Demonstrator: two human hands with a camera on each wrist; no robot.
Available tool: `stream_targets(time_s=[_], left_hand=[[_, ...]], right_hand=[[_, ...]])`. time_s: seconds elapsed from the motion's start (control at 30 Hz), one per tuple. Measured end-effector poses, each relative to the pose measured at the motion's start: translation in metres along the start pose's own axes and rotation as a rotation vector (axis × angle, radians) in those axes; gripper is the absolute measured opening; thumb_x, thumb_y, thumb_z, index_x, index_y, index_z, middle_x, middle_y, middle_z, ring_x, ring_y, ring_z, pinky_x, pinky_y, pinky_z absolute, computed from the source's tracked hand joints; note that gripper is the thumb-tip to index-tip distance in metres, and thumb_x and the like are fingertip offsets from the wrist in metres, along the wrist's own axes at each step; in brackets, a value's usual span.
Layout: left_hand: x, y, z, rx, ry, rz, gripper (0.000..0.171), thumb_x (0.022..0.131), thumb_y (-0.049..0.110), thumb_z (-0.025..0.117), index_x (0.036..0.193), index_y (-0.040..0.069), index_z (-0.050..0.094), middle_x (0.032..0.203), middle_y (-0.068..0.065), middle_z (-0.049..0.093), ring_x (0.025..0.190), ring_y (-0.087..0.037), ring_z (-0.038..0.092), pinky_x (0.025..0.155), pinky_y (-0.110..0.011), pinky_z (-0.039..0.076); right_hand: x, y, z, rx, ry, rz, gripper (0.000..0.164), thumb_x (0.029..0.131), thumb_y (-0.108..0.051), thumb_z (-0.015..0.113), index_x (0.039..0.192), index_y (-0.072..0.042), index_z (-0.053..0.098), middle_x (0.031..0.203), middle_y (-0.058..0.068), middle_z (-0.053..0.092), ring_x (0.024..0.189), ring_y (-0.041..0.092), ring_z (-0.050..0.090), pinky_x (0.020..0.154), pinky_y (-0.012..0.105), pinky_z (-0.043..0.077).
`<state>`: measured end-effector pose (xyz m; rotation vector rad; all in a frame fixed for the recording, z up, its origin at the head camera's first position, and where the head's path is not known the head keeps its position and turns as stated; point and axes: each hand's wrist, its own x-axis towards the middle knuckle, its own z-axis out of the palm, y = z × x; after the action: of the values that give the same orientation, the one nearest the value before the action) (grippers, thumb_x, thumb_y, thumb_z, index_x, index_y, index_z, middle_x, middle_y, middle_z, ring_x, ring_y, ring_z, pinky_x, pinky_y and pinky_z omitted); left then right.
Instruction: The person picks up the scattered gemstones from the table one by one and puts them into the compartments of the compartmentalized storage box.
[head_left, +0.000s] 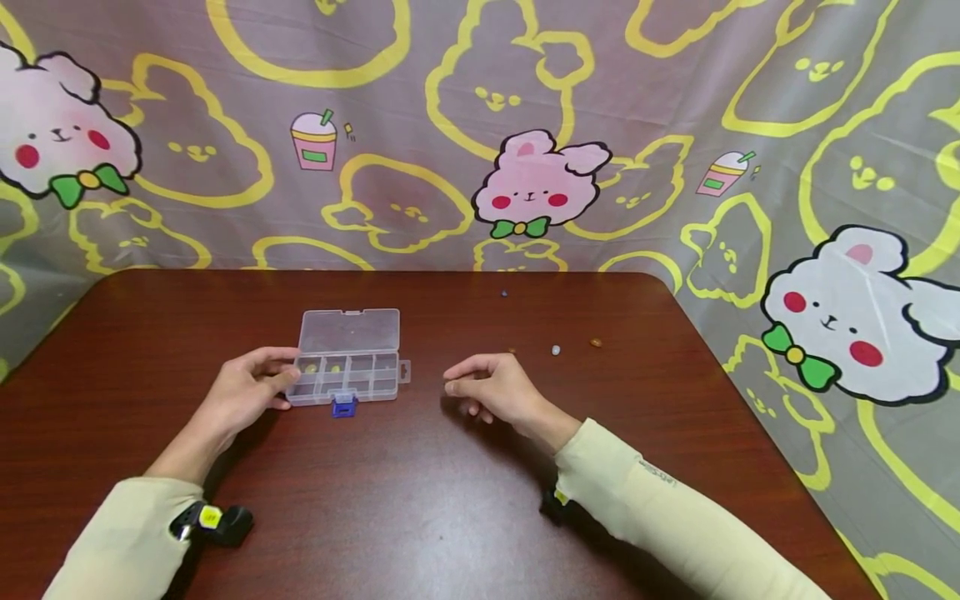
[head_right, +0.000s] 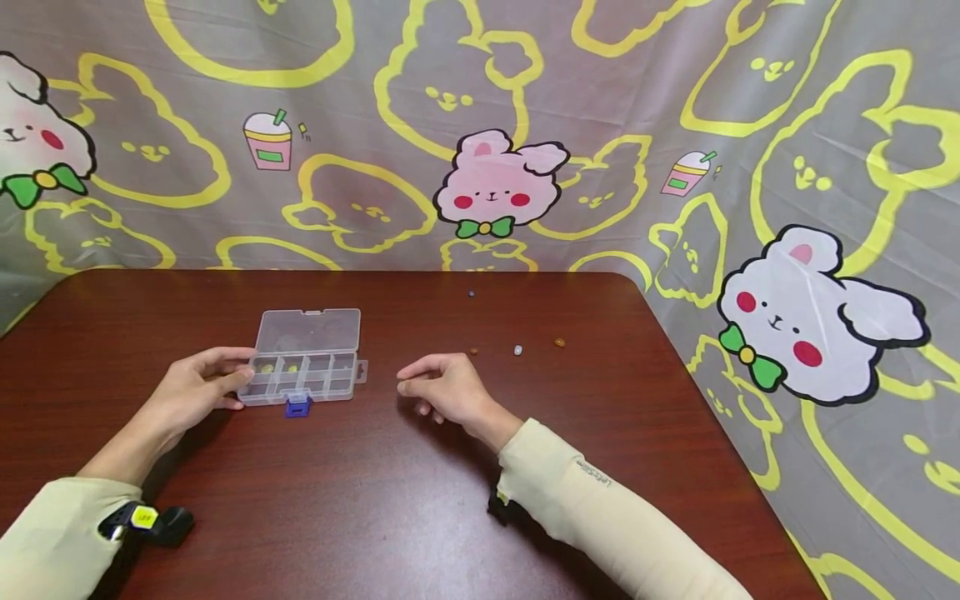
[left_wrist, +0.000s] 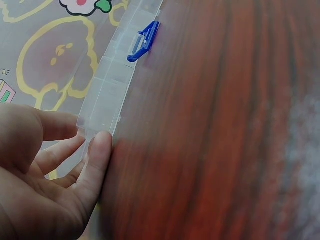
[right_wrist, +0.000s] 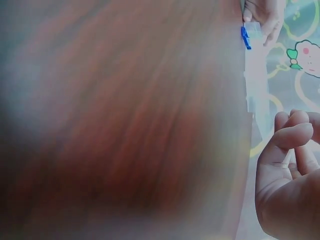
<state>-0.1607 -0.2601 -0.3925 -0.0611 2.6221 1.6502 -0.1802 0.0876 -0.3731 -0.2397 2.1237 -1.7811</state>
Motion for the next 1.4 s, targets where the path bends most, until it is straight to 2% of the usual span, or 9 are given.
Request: stream_targets(time_s=[0.37,0.67,0.93,1.4], left_hand=[[0.002,-0.003,0.0,-0.026,-0.001,0.006,0.041,0.102,0.008,0.058,0.138,-0.008,0.051,0.116,-0.027,0.059,0.077,-0.011,0.061,0.063,-0.03,0.06],[0.001,-0.003,0.0,-0.016,-0.003,-0.007,0.042,0.102,0.009,0.058,0.139,-0.008,0.05,0.118,-0.027,0.058,0.078,-0.011,0.062,0.063,-0.029,0.06],[0.001,-0.002,0.0,-0.012,0.0,-0.004,0.041,0.102,0.009,0.058,0.139,-0.008,0.051,0.116,-0.026,0.059,0.078,-0.012,0.062,0.063,-0.03,0.06],[0.002,-0.002,0.001,-0.025,-0.002,-0.005,0.042,0.102,0.009,0.058,0.14,-0.008,0.05,0.118,-0.027,0.058,0.078,-0.011,0.061,0.063,-0.029,0.06]], right_hand=[[0.019,-0.006,0.017,0.004,0.017,0.006,0.027,0.087,-0.004,0.075,0.113,0.005,0.072,0.071,0.014,0.068,0.046,0.01,0.05,0.039,0.021,0.039],[0.035,-0.008,0.033,0.037,0.013,-0.006,0.023,0.088,-0.006,0.075,0.11,0.001,0.075,0.09,0.024,0.071,0.048,0.011,0.05,0.04,0.022,0.039],[0.047,-0.011,0.045,0.074,0.014,-0.003,0.02,0.089,-0.006,0.075,0.108,0.001,0.076,0.083,0.018,0.071,0.048,0.012,0.049,0.04,0.022,0.04],[0.059,-0.016,0.06,0.089,0.025,0.001,0.018,0.089,-0.004,0.074,0.105,0.002,0.076,0.091,0.022,0.073,0.048,0.009,0.05,0.039,0.021,0.039]])
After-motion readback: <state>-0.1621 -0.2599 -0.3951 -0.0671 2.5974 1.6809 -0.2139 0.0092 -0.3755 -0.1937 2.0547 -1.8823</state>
